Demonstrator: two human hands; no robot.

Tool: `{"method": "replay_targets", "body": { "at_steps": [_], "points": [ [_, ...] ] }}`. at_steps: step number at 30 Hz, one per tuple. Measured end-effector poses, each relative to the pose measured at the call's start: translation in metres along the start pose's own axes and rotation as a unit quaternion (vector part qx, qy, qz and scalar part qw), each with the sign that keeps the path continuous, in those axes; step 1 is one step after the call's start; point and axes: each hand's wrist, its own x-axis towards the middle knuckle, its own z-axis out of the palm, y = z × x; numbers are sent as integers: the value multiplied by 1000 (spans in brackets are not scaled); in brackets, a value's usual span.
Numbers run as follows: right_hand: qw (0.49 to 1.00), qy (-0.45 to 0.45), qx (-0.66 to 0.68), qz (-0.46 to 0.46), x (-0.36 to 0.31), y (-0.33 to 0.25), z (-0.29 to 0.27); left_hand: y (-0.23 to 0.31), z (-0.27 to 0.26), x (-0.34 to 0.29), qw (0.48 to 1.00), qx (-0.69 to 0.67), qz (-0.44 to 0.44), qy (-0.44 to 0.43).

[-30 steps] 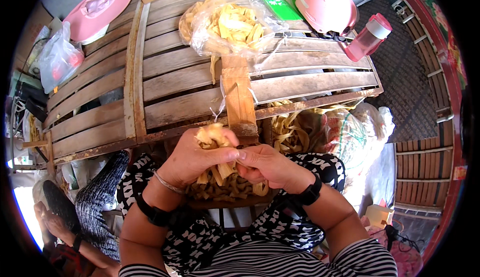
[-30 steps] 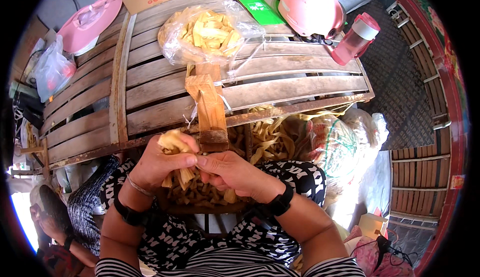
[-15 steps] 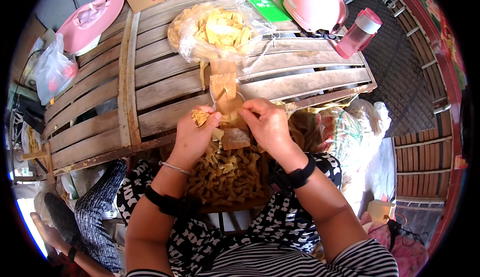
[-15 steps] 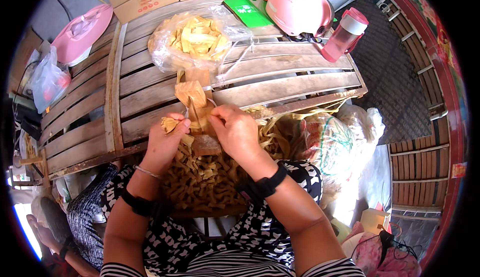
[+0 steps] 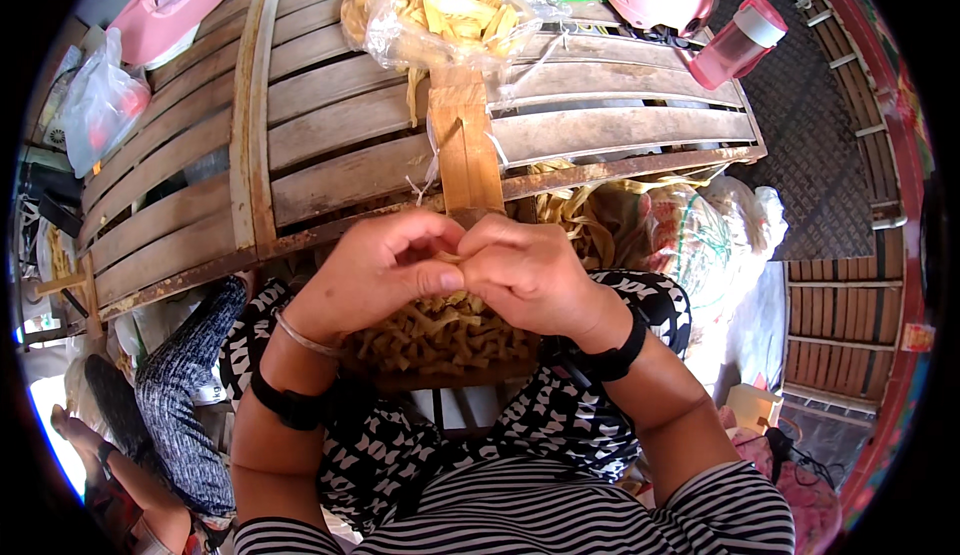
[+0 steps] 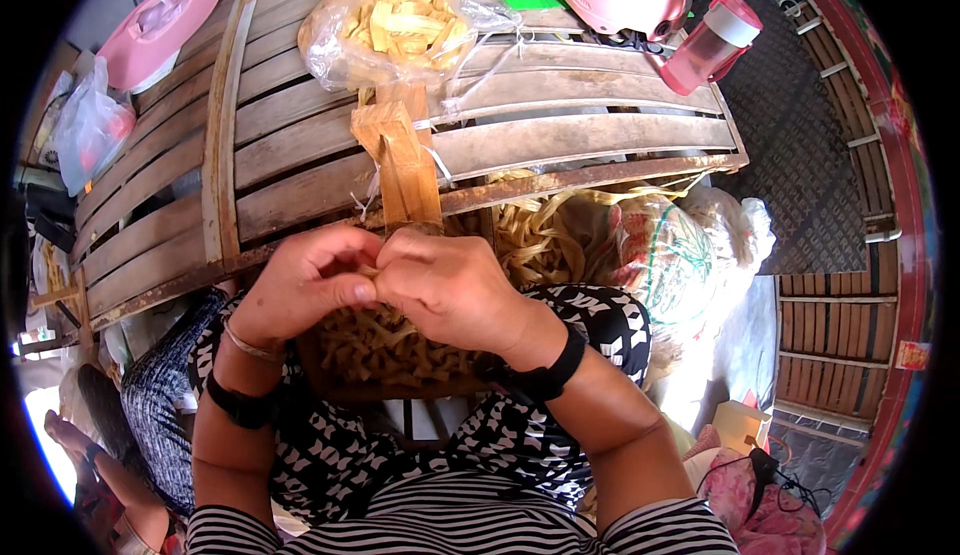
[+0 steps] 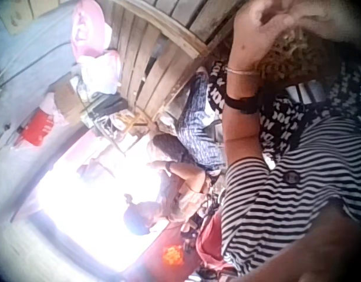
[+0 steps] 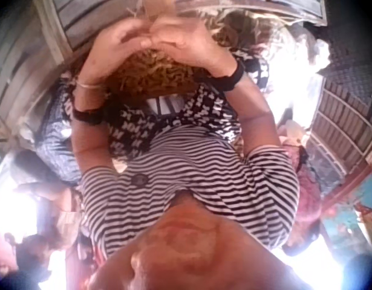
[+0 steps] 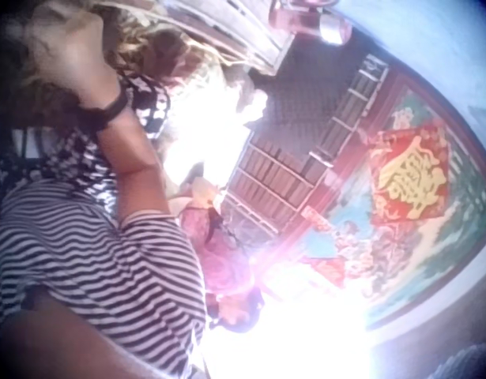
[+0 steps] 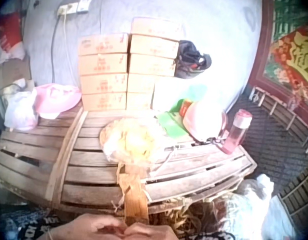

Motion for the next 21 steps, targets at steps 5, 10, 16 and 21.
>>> {"method": "replay_targets", "body": {
  "at_steps": [5,10,16,21],
  "points": [
    [924,60,221,305,-9,-3,-1,-6,1,-2,995,67,62,47],
    [997,67,-47,0,-2,-8,1,-5,13,8,971,-158,-151,98],
    [984,124,87,-97,-10,-11,-3,8,34,-4,954,34,49,-294],
    [952,94,240,166,-11,-5,5,39,42,-13,966,222,132,-17]
  ]
}}
